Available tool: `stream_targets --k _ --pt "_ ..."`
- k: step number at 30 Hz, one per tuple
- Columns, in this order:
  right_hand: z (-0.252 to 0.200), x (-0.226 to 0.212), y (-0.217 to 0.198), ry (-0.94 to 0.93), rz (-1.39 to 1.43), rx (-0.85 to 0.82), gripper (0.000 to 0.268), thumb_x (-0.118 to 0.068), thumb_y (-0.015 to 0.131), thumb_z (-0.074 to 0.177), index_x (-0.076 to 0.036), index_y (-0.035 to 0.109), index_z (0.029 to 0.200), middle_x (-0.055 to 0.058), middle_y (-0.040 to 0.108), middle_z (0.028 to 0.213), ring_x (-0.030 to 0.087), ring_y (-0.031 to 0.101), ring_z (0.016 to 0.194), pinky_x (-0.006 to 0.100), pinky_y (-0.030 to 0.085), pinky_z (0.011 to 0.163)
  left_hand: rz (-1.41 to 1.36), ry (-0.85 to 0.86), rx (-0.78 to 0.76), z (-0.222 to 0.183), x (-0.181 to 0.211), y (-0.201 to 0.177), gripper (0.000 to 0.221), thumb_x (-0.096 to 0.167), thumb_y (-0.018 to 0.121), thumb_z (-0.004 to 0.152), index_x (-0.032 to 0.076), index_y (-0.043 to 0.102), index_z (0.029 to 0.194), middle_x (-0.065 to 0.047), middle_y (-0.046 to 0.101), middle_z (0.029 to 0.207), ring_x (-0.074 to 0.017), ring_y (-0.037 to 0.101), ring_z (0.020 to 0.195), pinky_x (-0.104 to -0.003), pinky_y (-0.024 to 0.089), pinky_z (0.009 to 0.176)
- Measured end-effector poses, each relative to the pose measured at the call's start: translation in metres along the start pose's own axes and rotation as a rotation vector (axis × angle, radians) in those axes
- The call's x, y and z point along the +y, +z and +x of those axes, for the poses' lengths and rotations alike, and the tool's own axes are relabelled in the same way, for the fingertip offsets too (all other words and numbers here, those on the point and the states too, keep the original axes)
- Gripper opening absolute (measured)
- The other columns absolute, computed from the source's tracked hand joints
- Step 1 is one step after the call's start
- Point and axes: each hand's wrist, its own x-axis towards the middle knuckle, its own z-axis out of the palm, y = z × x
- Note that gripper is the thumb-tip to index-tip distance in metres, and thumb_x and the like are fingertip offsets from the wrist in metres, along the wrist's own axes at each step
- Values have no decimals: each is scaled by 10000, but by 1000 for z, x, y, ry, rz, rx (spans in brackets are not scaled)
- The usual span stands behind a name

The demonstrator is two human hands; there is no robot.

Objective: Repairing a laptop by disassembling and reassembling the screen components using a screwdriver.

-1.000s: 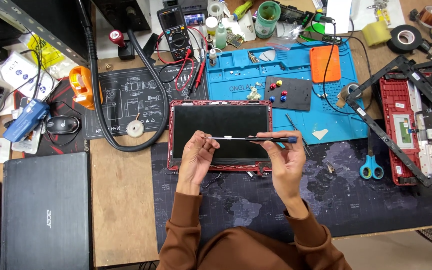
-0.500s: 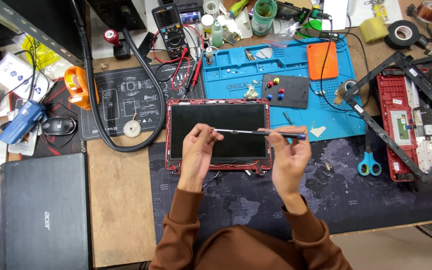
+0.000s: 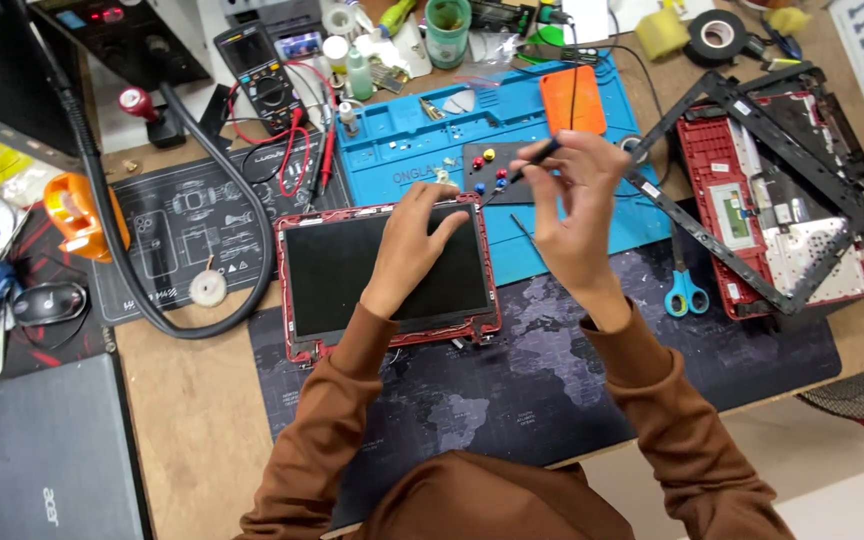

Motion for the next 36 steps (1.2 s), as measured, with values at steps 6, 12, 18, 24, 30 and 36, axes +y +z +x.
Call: stream_targets --k 6,12,18,24,30,36 --pt "-1 19 6 -49 -38 -132 397 93 503 1062 -37 316 1387 198 655 1109 345 725 993 487 629 863 479 105 -71 11 -46 40 472 388 797 856 188 610 1240 -55 577 1152 -315 591 1126 -446 465 922" --pt "-2 23 0 -6 -69 -162 382 87 486 1072 -54 310 1380 195 651 1120 323 720 994 468 625 859 593 118 -82 4 -43 45 441 436 792 831 210 677 1192 -55 533 1214 -313 560 1127 -461 414 972" --pt "-3 24 -1 3 -65 -158 379 56 478 1088 -67 295 1396 189 640 1143 312 715 1023 456 617 891 571 149 -39 -7 -38 45 480 500 750 848 254 645 1246 -80 514 1293 -307 552 1197 -444 380 1047" --pt "-5 24 -3 23 -49 -179 378 60 468 1088 -71 292 1397 180 642 1152 313 716 1030 449 619 888 572 157 -34 -10 -49 52 522 545 734 855 242 675 1276 -118 535 1345 -329 529 1275 -480 368 1112" --pt "-8 31 0 31 -43 -196 380 46 470 1088 -89 295 1397 177 639 1156 317 710 1034 457 619 880 541 174 20 -24 -35 50 612 569 701 906 235 612 1410 -162 516 1464 -359 460 1409 -502 250 1213" --pt "-7 32 1 21 -59 -212 361 41 483 1086 -80 307 1376 166 631 1131 310 706 1008 448 626 849 537 184 50 -26 -41 55 630 591 676 917 234 594 1429 -155 513 1488 -338 437 1438 -490 213 1237"
